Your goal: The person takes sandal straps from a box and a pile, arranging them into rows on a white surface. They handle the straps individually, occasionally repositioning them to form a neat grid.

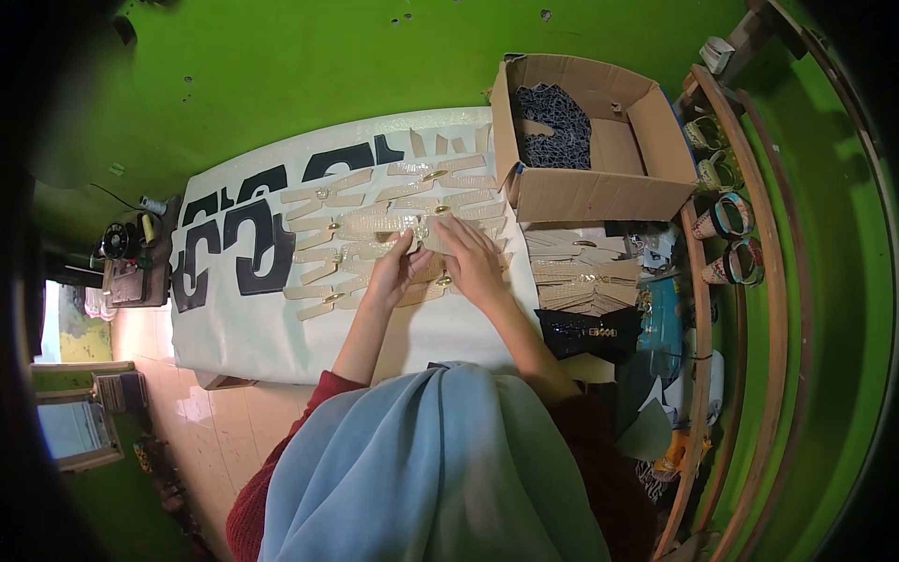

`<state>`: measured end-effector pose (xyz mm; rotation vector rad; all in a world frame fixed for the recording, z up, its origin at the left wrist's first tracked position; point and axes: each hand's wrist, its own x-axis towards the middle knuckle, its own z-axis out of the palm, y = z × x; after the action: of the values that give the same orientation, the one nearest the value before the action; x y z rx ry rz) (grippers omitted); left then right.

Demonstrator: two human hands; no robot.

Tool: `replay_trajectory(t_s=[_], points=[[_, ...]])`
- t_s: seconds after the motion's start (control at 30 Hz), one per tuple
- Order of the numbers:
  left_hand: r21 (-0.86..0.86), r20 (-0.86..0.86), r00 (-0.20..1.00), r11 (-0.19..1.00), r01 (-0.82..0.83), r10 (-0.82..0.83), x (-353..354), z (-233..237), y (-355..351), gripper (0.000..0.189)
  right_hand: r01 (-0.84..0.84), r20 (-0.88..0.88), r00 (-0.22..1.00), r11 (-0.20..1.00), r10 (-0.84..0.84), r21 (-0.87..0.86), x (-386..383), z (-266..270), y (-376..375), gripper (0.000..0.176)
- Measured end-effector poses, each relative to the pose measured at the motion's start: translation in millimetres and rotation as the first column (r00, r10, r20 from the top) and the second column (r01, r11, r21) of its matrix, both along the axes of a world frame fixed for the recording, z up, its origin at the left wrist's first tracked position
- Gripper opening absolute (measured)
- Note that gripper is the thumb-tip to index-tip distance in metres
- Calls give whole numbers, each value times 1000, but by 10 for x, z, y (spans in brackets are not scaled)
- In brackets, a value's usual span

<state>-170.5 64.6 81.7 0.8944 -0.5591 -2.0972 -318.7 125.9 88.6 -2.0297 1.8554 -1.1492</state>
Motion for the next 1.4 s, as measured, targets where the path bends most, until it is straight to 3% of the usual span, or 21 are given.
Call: replay_trajectory(t_s=[0.1, 0.17, 0.23, 0.3, 0.37, 0.4, 0.47, 0.5, 0.57, 0.7, 0.77, 0.9, 0.97, 1.0, 1.07, 1.1, 1.17, 1.2, 1.27, 1.4], points=[[-17, 45, 997, 998, -56, 57, -10, -218, -329, 22, -46, -66, 997, 999, 45, -6, -128, -192, -366, 48], [-56, 59, 998, 998, -5, 8, 55, -270, -631, 18, -45, -77, 996, 997, 41, -63, -218, -212, -619, 47], [-156, 239, 964, 984, -83, 119, 69, -280, -844, 22, 6, -280, 959, 993, -38, -115, -357, -225, -836, 48], [-172, 259, 957, 981, -86, 130, 16, -264, -957, 32, -17, -302, 953, 986, -35, -167, -455, -278, -1035, 48], [-321, 406, 892, 945, -65, 200, -75, -234, -1010, 48, -50, -403, 915, 980, -33, -193, -550, -339, -1127, 47], [-321, 407, 892, 945, -62, 197, -93, -328, -1052, 48, -47, -401, 915, 980, -35, -192, -603, -392, -1136, 47], [-481, 409, 849, 869, -112, 336, -113, -625, -1135, 75, 39, -500, 861, 992, -93, -118, -695, -499, -1147, 48], [-481, 411, 849, 870, -108, 332, -117, -659, -1147, 75, 43, -498, 862, 992, -96, -118, -710, -537, -1155, 48], [-608, 708, 563, 774, 177, 427, -132, -742, -1117, 88, 6, -570, 822, 1000, -10, -9, -749, -616, -1137, 52], [-629, 680, 593, 759, 168, 431, -153, -567, -893, 88, 70, -551, 833, 983, 36, 170, -753, -624, -1063, 56], [-656, 669, 576, 737, 163, 469, -127, -531, -838, 85, -14, -272, 956, 946, 107, 324, -737, -595, -1014, 58], [-575, 773, 488, 773, 269, 405, -94, -447, -732, 74, -18, -257, 960, 935, 115, 353, -698, -546, -972, 53], [-559, 740, 101, 525, 641, 665, -66, -545, -747, 60, -36, -190, 975, 930, 112, 366, -675, -543, -977, 46], [-561, 739, 101, 525, 640, 666, -82, -521, -764, 60, -37, -191, 975, 931, 113, 364, -652, -518, -985, 46], [-569, 754, 214, 455, 685, 622, -140, -482, -785, 46, 63, -414, 904, 926, 105, 373, -586, -484, -980, 45], [-571, 753, 214, 455, 683, 622, -191, -495, -783, 46, 63, -416, 903, 926, 106, 372, -550, -507, -992, 45], [-533, 691, 199, 305, 789, 694, -317, -528, -760, 47, 12, -322, 943, 961, 81, 277, -457, -561, -1021, 47], [-440, 784, 179, 329, 836, 594, -351, -514, -758, 49, 13, -323, 943, 961, 80, 276, -400, -574, -1028, 47], [-389, 819, 142, 357, 849, 556, -396, -707, -740, 51, 114, -335, 941, 899, 38, 423, -297, -599, -1019, 51], [-276, 879, 66, 391, 878, 473, -437, -754, -776, 53, 144, -368, 929, 903, 17, 406, -291, -785, -1033, 57]])
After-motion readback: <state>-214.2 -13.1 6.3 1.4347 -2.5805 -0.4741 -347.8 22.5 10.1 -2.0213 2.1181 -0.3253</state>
